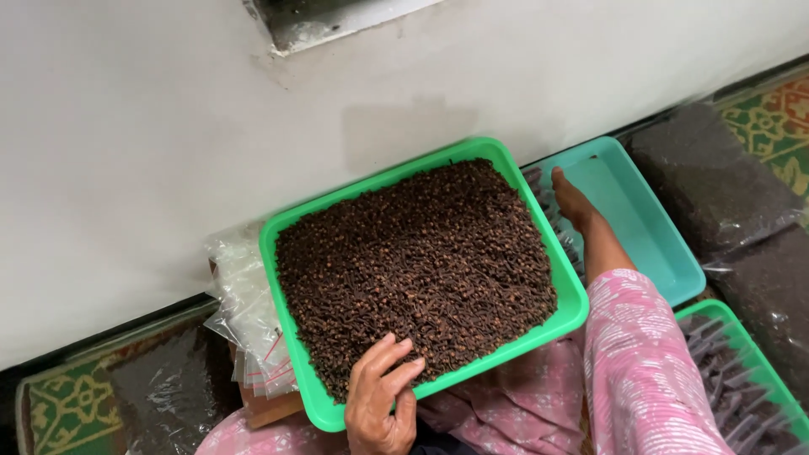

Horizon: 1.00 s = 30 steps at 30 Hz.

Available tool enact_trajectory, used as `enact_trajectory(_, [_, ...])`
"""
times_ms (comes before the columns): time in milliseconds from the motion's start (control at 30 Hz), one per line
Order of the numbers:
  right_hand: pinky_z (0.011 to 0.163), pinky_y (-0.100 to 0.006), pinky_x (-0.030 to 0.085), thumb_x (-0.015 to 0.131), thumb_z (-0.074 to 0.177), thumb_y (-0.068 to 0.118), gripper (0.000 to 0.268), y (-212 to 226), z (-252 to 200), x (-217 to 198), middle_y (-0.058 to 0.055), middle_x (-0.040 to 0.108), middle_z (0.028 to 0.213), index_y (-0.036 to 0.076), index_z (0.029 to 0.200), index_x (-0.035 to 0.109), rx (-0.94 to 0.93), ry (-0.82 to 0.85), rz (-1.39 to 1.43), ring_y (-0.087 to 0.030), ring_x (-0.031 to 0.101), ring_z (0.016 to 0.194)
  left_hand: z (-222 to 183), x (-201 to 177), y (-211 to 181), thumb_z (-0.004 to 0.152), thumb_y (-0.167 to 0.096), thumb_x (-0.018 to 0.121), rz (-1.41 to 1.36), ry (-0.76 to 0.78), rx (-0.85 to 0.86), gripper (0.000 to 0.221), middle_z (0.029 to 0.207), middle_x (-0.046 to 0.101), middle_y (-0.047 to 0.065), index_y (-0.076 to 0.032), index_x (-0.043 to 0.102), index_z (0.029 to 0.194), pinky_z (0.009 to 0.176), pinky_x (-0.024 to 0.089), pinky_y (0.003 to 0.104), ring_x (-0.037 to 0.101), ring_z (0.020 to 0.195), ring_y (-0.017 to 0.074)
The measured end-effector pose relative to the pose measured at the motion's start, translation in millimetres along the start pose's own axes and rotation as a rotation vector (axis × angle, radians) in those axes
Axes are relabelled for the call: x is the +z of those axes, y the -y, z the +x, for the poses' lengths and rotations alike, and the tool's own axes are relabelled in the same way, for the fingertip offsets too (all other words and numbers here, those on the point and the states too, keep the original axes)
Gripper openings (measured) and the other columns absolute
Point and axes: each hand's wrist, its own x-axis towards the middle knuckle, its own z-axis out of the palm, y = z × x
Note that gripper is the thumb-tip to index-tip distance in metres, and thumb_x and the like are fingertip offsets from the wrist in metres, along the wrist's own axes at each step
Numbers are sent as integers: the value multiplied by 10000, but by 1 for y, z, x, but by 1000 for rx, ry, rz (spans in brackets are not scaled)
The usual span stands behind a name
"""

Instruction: Manually filling small plastic bags with cloves from a tray and organizing the filled packets.

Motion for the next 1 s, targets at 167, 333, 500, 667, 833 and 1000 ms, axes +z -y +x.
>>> enact_trajectory(167, [1166, -411, 291, 271, 962, 595, 749, -17, 4, -5, -37, 265, 1649, 188, 1591, 261, -181, -135, 62, -213, 289, 1479, 2, 1, 5, 950, 42, 509, 30, 6, 40, 291, 1212, 701, 126, -97, 722, 1091, 1008, 592, 453, 679, 1184, 371])
enact_trajectory(333, [1027, -373, 406, 356, 1022, 424, 544, -40, 0, -23, -35, 430, 1558, 206, 1518, 404, -457, -222, 104, -212, 479, 1341, 2, -6, -1, 944, 82, 503, 14, -8, 39, 304, 1235, 685, 154, -57, 704, 1125, 1057, 551, 467, 652, 1206, 393])
enact_trajectory(500, [951, -362, 553, 523, 1129, 259, 297, -17, -130, -4, -59, 538, 1420, 155, 1407, 515, -880, -375, 351, -278, 672, 1246, -6, -13, -1, 954, 134, 483, -112, -25, 76, 325, 1275, 634, 182, -36, 661, 1168, 1118, 505, 507, 606, 1260, 427])
enact_trajectory(667, [941, -373, 539, 421, 1194, 403, 482, -12, -301, 53, -218, 575, 1420, -19, 1414, 501, -1188, -480, 238, -336, 660, 1166, -17, -18, 4, 973, 119, 450, -259, -60, 14, 352, 1267, 656, 169, -83, 664, 1167, 1075, 515, 459, 639, 1200, 362])
enact_trajectory(833, [958, -464, 559, 401, 1247, 134, 334, -19, -341, 93, -315, 523, 1453, -107, 1460, 492, -1313, -387, -42, -417, 631, 1154, -18, -76, 2, 907, 115, 523, -304, -135, -60, 374, 1194, 694, 98, -110, 682, 1161, 1025, 530, 376, 662, 1138, 274])
enact_trajectory(1000, [1107, -495, 552, 465, 1212, -4, 230, -15, -340, 99, -309, 482, 1399, -132, 1381, 553, -1395, -334, -176, -401, 512, 1348, -27, -144, 71, 882, -106, 714, 314, -521, -296, 82, 995, 666, 25, -149, 656, 921, 896, 419, 386, 593, 937, 238])
